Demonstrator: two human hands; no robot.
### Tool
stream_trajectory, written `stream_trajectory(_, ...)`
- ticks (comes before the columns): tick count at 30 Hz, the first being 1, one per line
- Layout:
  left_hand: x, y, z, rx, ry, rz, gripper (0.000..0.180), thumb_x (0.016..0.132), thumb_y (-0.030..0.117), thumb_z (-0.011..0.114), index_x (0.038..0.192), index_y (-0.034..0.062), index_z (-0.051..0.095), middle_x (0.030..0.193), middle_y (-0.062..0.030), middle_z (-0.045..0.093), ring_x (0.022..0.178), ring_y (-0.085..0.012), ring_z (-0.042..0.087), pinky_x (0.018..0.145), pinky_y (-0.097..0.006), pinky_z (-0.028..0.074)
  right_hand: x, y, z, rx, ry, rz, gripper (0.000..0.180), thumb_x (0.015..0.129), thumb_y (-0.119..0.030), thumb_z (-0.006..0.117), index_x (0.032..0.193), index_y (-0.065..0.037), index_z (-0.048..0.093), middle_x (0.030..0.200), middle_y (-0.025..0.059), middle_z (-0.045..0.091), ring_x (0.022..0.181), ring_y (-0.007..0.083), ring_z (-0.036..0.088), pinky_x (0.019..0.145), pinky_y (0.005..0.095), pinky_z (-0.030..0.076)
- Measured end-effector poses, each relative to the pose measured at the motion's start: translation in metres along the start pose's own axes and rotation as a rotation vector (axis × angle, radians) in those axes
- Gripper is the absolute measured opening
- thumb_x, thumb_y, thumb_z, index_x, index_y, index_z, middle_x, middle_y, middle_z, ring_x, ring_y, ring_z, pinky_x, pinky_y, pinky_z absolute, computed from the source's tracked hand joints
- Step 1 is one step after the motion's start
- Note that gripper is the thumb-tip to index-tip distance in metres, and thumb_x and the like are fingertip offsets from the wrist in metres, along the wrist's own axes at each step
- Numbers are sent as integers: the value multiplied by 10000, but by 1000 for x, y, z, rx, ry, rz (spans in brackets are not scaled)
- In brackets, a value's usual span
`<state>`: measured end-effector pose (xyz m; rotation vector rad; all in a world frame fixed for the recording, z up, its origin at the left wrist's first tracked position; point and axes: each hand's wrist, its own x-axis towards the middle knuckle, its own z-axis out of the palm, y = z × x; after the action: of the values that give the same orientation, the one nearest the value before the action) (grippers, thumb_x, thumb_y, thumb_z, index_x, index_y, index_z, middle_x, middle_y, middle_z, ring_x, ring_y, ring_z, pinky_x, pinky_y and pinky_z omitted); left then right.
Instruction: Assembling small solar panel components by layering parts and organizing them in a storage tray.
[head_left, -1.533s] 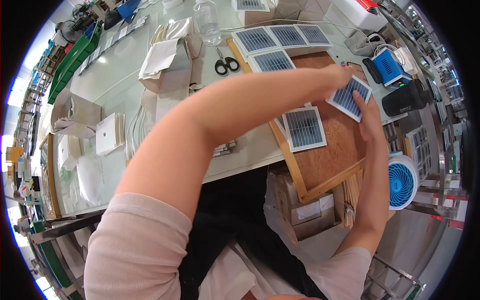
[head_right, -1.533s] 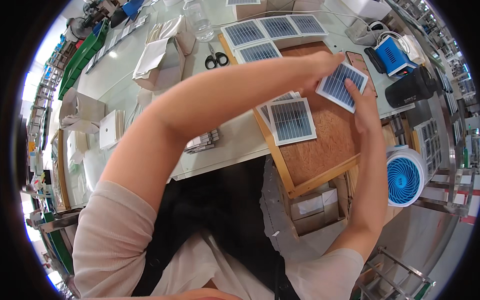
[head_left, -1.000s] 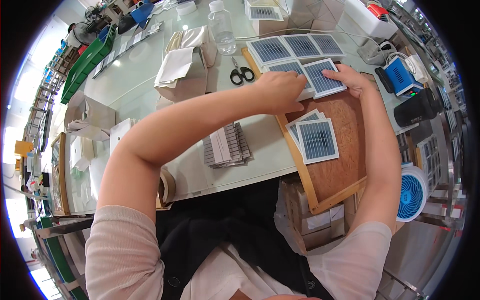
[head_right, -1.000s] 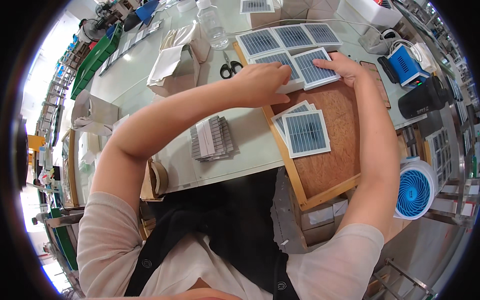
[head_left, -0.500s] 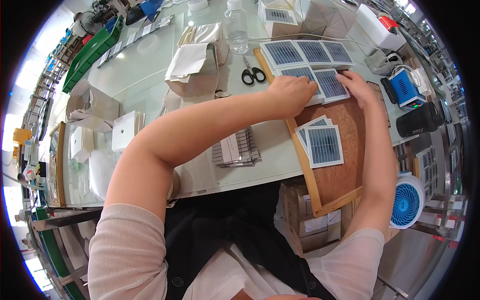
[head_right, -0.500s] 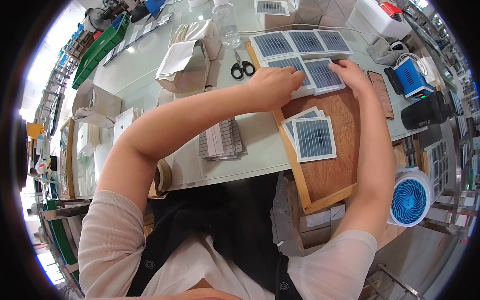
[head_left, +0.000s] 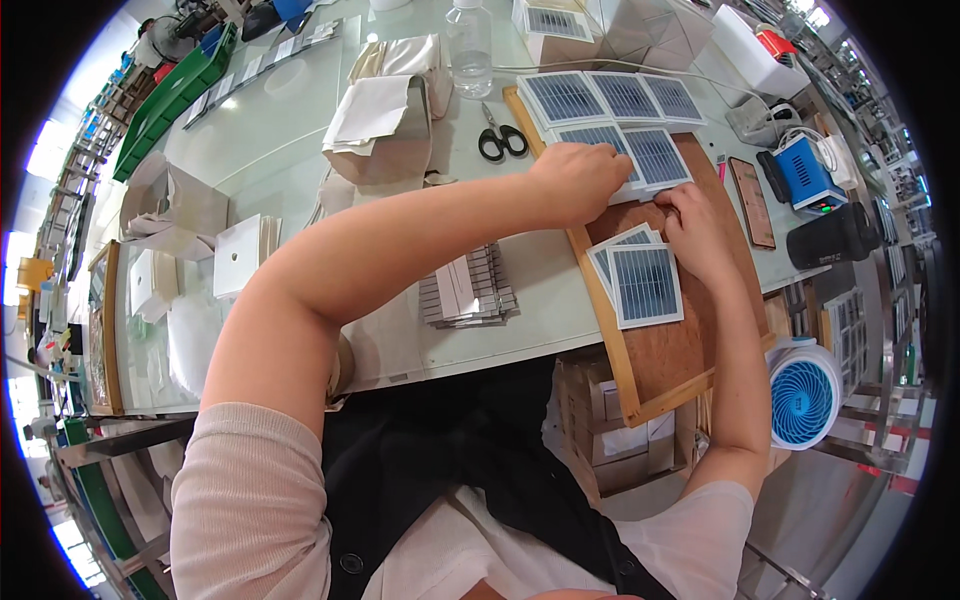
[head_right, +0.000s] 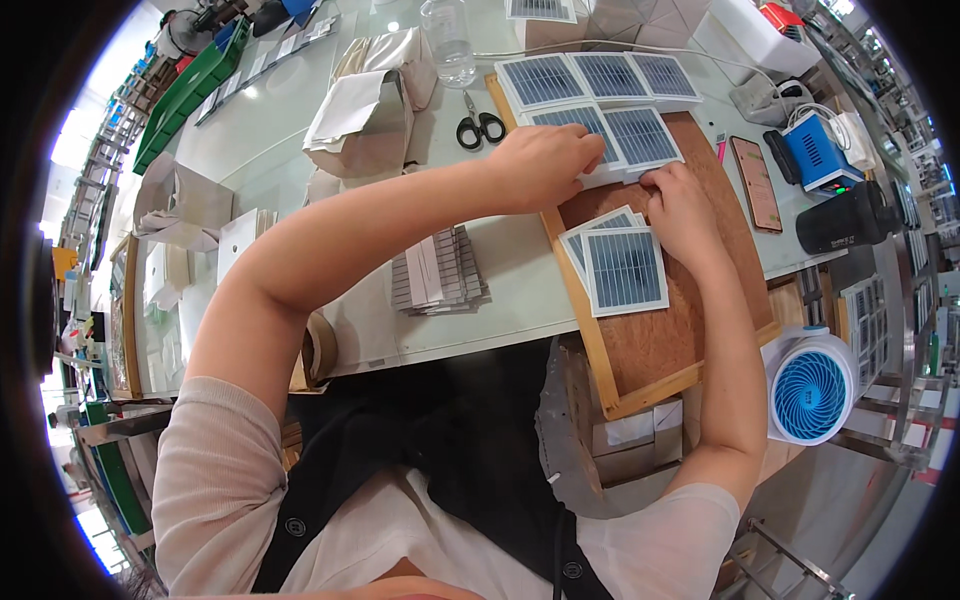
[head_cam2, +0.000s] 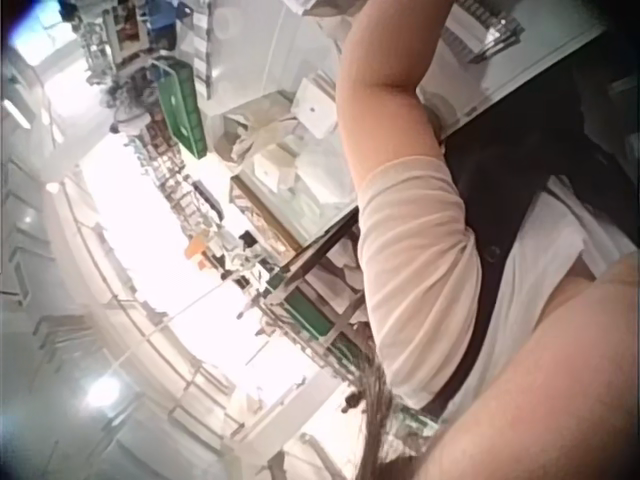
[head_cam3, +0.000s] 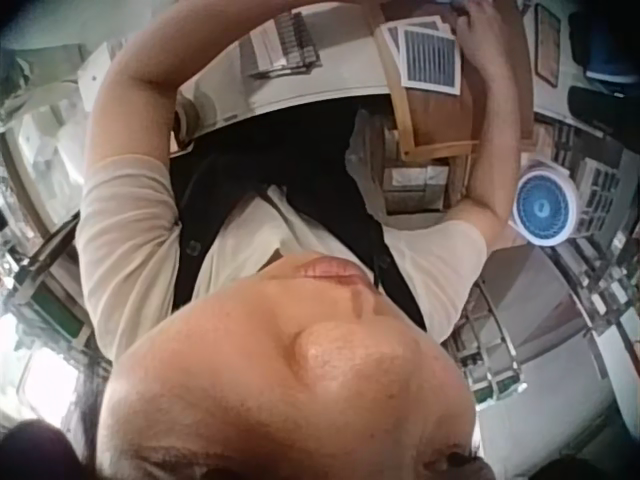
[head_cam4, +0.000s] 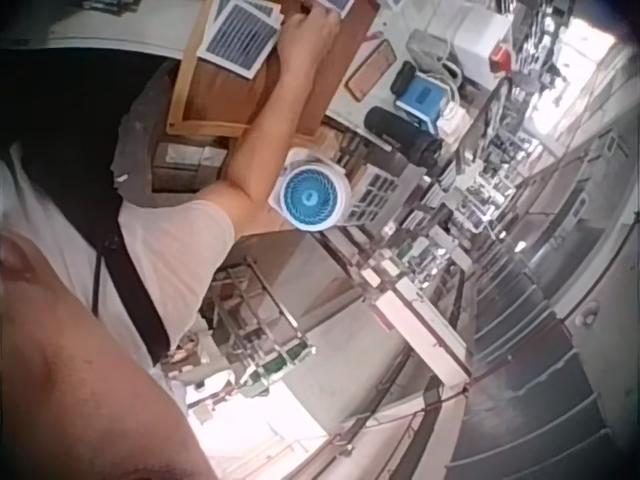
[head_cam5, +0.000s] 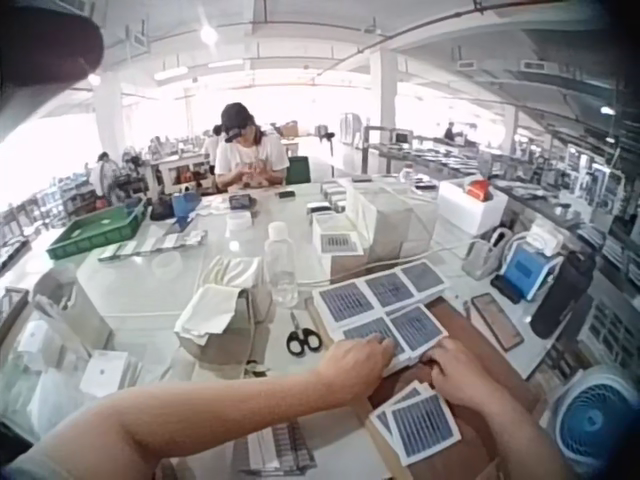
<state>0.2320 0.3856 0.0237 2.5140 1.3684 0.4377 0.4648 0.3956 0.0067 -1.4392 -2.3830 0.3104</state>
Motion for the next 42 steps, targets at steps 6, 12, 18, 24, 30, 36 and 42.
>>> stream_trajectory(6, -7, 7, -8, 34, 23, 50, 203, 820, 143, 649, 974, 44, 562, 981, -108, 615, 918, -319, 629, 761, -419, 509, -14, 5, -17, 30, -2, -28, 210, 887, -35, 527, 1051, 41, 633, 1059, 154, 627, 972, 285, 620, 853, 350, 492)
stream_trajectory(12, -34, 32, 2, 6, -98, 48, 315, 880, 324, 630, 976, 24, 625, 949, -121, 668, 950, -315, 642, 783, -424, 515, -36, -1, -25, 592, -245, 531, 252, 983, -166, 505, 1139, 2, 609, 1010, 69, 661, 928, 131, 623, 794, 274, 499)
stream_trajectory(18, -24, 55, 5, 69, -258, -39, 485, 862, 490, 645, 1012, 31, 688, 1008, -143, 675, 964, -324, 645, 830, -425, 518, -62, -7, -20, 770, -354, 575, 301, 993, -168, 497, 1242, -13, 563, 1066, 62, 645, 912, 106, 609, 799, 256, 496)
stream_trajectory(24, -8, 63, 0, 67, -424, -109, 495, 833, 528, 656, 1086, 106, 715, 1111, -65, 686, 1075, -278, 634, 832, -412, 525, -84, -18, -10, 939, -107, 553, 353, 974, -153, 538, 1281, 22, 512, 1131, 64, 629, 940, 115, 610, 825, 267, 494)
stream_trajectory(30, 0, 59, 3, 6, -495, -107, 518, 822, 496, 685, 1083, 49, 693, 1074, -127, 684, 1040, -314, 640, 854, -422, 518, -71, -7, -30, 1125, -202, 701, 287, 936, -216, 601, 1168, -49, 573, 1075, 57, 646, 981, 135, 611, 855, 293, 492)
stream_trajectory(36, -4, 45, 17, -41, -397, -21, 557, 820, 452, 705, 1123, -10, 634, 1036, -192, 675, 1028, -352, 634, 873, -420, 503, -47, -11, -42, 1054, -407, 875, 296, 920, -292, 635, 1123, -77, 630, 1081, 56, 656, 965, 134, 609, 843, 299, 494)
stream_trajectory(42, -11, 42, 18, -115, -349, -26, 557, 812, 427, 715, 1107, -35, 617, 1038, -209, 668, 1034, -361, 626, 883, -417, 497, -34, -12, -37, 908, -467, 924, 285, 866, -354, 709, 1009, -112, 664, 924, 1, 682, 845, 100, 622, 764, 286, 507)
